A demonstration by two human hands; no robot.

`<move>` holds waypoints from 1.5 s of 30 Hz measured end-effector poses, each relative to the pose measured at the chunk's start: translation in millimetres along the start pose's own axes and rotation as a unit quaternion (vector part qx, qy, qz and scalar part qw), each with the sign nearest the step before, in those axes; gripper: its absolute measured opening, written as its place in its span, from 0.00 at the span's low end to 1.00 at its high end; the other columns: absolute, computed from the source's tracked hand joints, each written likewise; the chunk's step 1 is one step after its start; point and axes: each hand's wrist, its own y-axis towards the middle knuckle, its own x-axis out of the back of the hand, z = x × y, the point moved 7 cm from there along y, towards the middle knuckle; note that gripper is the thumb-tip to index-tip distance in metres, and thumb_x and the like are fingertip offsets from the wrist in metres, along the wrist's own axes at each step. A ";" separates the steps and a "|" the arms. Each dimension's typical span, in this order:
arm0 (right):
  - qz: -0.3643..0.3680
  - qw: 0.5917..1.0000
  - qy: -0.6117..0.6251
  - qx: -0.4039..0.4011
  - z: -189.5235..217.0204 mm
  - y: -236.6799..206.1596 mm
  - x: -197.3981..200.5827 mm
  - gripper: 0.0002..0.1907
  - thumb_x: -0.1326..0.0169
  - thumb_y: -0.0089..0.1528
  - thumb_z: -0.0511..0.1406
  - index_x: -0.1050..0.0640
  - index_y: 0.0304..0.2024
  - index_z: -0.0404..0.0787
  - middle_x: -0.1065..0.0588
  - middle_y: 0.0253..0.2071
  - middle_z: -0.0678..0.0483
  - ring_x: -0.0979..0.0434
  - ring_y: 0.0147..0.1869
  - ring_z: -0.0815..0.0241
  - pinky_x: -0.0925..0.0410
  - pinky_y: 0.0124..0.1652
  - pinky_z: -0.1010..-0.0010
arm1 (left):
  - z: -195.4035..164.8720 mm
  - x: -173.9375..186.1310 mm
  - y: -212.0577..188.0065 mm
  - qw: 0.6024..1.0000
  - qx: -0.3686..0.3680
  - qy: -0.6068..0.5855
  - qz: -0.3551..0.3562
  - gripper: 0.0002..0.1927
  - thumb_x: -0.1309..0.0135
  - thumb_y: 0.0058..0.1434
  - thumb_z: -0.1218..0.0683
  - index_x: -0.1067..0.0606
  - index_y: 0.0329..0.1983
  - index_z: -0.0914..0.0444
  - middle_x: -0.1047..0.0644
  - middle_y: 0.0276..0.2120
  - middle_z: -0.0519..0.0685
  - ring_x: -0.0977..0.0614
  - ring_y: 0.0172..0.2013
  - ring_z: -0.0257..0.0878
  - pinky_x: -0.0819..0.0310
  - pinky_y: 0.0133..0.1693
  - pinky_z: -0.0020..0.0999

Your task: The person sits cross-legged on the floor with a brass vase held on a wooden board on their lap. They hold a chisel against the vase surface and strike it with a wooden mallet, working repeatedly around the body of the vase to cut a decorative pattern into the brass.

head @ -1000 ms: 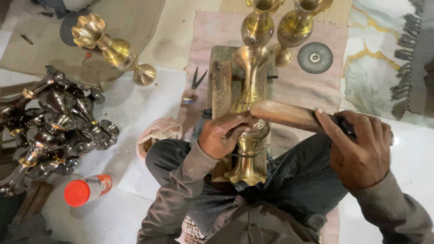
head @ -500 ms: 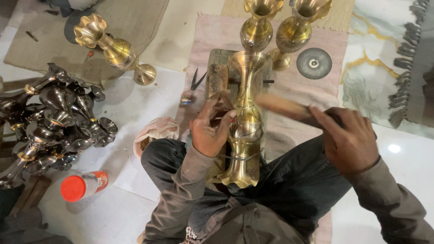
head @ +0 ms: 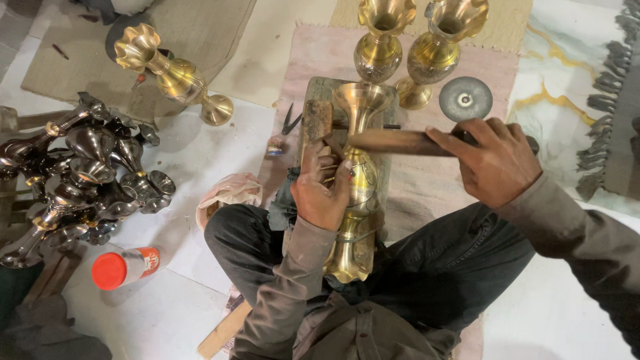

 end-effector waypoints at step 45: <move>0.022 0.968 0.238 -0.070 -11.4 -32.8 -33.0 0.33 0.43 0.56 0.29 0.26 0.65 0.49 0.25 0.47 0.45 0.22 0.44 0.46 0.27 0.43 0.58 | 14.0 -50.6 64.2 0.913 -0.036 0.079 0.399 0.31 0.37 0.63 0.56 0.32 0.69 0.57 0.19 0.52 0.56 0.14 0.47 0.44 0.17 0.52 0.38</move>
